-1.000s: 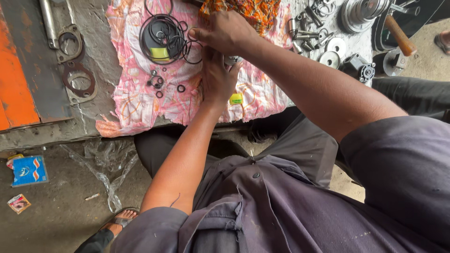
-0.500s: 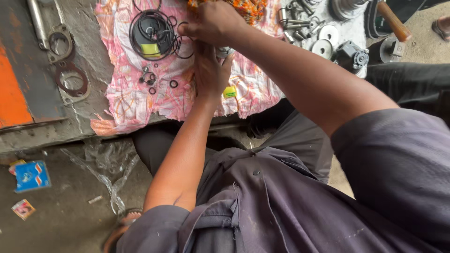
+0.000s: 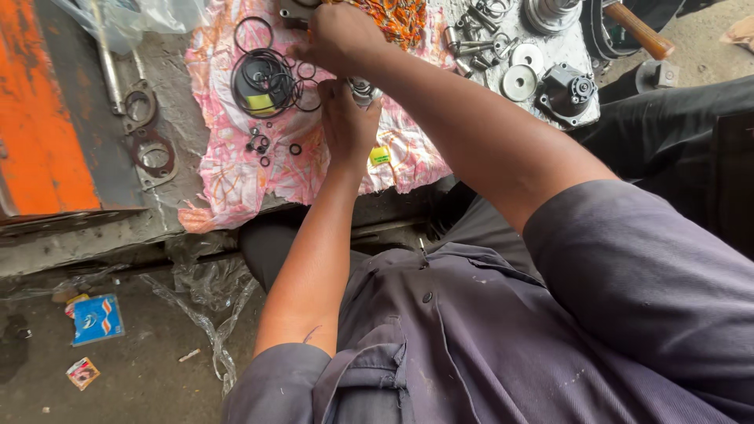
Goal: The person assembles a mechanical component by hand, fitting several rubber O-rings and seals onto a metal cylinder. They wipe the components with a cloth and handle various small rings and metal parts from a table.
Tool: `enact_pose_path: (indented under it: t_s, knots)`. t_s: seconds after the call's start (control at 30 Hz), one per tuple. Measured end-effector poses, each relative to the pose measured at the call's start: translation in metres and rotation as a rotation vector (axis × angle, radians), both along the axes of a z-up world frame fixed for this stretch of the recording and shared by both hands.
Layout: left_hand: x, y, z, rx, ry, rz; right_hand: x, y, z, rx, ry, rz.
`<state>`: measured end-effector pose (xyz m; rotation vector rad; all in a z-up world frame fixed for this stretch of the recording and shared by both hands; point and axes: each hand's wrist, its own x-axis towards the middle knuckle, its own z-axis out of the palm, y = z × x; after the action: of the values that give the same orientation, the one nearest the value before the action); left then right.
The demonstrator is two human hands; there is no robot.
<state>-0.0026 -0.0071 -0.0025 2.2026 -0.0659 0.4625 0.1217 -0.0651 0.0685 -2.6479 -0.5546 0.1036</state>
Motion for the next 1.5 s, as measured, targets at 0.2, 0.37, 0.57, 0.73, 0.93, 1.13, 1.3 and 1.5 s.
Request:
enact_pose_path:
  t_s: [0.2,0.37,0.57,0.73,0.93,1.13,1.3,1.5]
  knots:
    - [0.003,0.008,0.029,-0.007,-0.099,0.079,0.004,-0.02,-0.001,0.245,0.068,-0.065]
    - [0.014,0.015,0.036,0.059,-0.093,-0.133,0.013,-0.023,-0.011,0.36,-0.017,-0.064]
    - [0.02,0.012,0.038,0.085,-0.08,-0.153,0.006,-0.029,0.001,0.46,0.049,-0.085]
    - [0.023,0.015,0.033,0.093,-0.103,-0.144,-0.011,-0.058,0.02,0.357,0.034,-0.117]
    - [0.018,0.018,0.045,0.012,-0.021,-0.178,-0.045,-0.095,0.018,0.137,0.028,0.091]
    - [0.02,0.019,0.041,0.053,-0.03,-0.163,-0.055,-0.09,0.018,0.255,0.011,0.055]
    - [0.023,0.019,0.032,0.083,0.056,-0.168,-0.056,-0.09,0.017,0.41,-0.107,0.104]
    - [0.021,0.018,0.038,0.063,0.083,-0.142,-0.053,-0.096,0.017,0.461,0.147,-0.046]
